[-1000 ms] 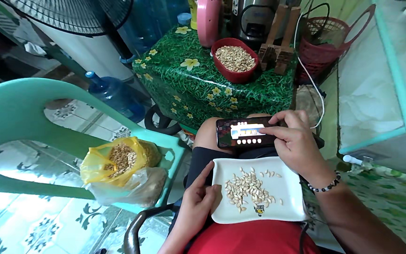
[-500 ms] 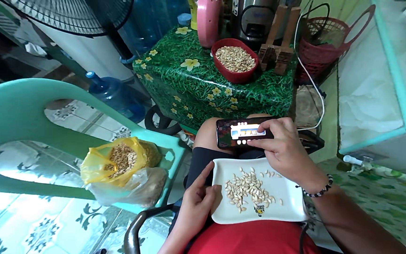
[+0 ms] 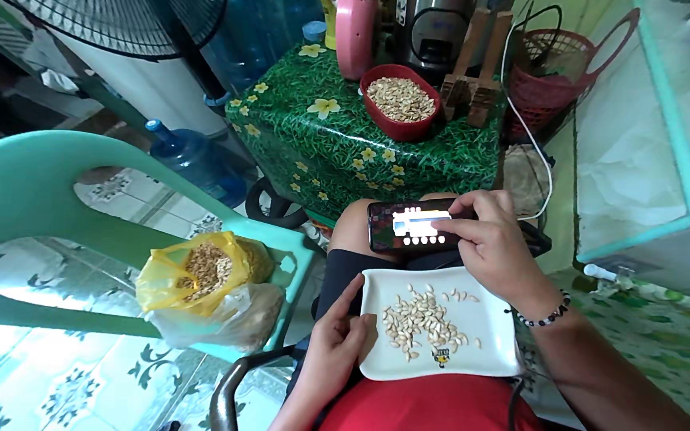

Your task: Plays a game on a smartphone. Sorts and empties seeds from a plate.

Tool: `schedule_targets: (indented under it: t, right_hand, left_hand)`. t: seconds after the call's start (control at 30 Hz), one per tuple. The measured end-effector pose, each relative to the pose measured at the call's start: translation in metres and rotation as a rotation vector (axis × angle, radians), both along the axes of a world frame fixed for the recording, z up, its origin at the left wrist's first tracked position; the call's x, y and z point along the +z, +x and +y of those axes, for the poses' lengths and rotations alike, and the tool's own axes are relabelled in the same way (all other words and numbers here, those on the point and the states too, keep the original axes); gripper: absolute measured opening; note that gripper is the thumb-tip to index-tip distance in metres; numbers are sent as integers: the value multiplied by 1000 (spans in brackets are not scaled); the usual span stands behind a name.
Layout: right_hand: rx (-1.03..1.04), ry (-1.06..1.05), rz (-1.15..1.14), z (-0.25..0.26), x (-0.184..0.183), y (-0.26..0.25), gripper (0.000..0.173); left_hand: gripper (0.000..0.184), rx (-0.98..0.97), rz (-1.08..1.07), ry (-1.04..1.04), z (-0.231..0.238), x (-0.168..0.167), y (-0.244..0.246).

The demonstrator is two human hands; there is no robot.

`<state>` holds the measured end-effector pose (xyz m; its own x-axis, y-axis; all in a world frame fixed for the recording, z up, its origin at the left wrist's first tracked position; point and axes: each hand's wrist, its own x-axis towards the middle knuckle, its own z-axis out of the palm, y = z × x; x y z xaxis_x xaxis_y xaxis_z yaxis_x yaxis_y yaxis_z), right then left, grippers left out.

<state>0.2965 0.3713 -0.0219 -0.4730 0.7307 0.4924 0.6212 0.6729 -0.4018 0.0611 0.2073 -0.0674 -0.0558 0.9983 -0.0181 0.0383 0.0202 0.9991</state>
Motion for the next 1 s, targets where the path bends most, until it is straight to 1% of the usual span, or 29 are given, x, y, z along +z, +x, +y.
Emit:
schedule_targets:
  t: [0.83,1.0]
  right_hand:
    - [40,15,-59,1,-1,-9,38]
    - [35,25,-3,0,6,-3,37]
  left_hand:
    - [57,-3,-8,15,0,-2,0]
    - [57,-2,-14,20,0,-3,0]
